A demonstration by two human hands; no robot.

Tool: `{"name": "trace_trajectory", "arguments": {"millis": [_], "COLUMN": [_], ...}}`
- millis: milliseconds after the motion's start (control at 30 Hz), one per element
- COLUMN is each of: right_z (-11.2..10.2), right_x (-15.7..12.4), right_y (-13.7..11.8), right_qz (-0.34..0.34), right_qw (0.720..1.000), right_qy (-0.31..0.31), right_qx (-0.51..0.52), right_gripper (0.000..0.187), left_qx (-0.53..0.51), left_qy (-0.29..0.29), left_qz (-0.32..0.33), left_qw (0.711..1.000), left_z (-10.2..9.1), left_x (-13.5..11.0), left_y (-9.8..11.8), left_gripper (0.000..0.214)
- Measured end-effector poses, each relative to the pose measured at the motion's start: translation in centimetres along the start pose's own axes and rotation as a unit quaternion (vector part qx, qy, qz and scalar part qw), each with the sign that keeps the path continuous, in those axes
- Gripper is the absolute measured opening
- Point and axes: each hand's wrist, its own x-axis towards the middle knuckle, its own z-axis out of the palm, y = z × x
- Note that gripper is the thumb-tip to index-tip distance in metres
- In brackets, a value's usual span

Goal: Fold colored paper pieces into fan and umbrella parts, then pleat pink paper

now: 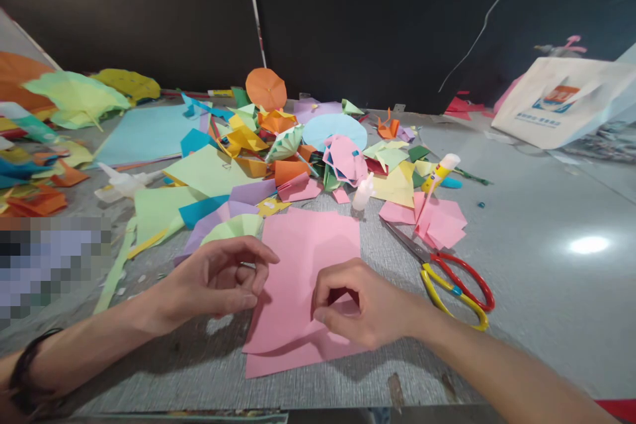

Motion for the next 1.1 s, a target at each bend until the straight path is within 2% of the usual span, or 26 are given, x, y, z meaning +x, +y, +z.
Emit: {"name": "trace_trajectory", "arguments": {"millis": [200,333,500,800,1100], "right_z": [-0.1,0.0,0.0,-0.1,-0.2], "right_x": [0.1,0.1,0.0,0.0,0.1], "right_y": [0.1,0.3,0.3,0.2,-0.1], "right_qz": [-0.007,-0.006,-0.007,-0.005,0.004], "right_qw": [1.0,1.0,1.0,1.0,1.0], "right_qy": [-0.001,-0.004,-0.005,-0.01,-0.009], "right_qx": [0.006,0.006,0.02,0.01,0.0], "right_gripper": [0.005,0.006,0.006,0.006,0.006], "left_qx": [-0.008,-0.024,-0.025,-0.015,-0.055], "left_qy": [0.015,0.048,0.055,0.075,0.052], "left_qz": [0.02,0.024,0.021,0.014,0.0], "left_qw": [1.0,0.998,0.998,0.997,0.997], "left_z": [0.0,-0.2,-0.3,0.5,0.4], "left_x": [-0.1,0.2,0.3,0.0,0.2], "left_y": [0.1,-0.5,-0.8,0.1,0.2], "left_gripper": [0.043,0.038,0.034,0.031,0.036]}}
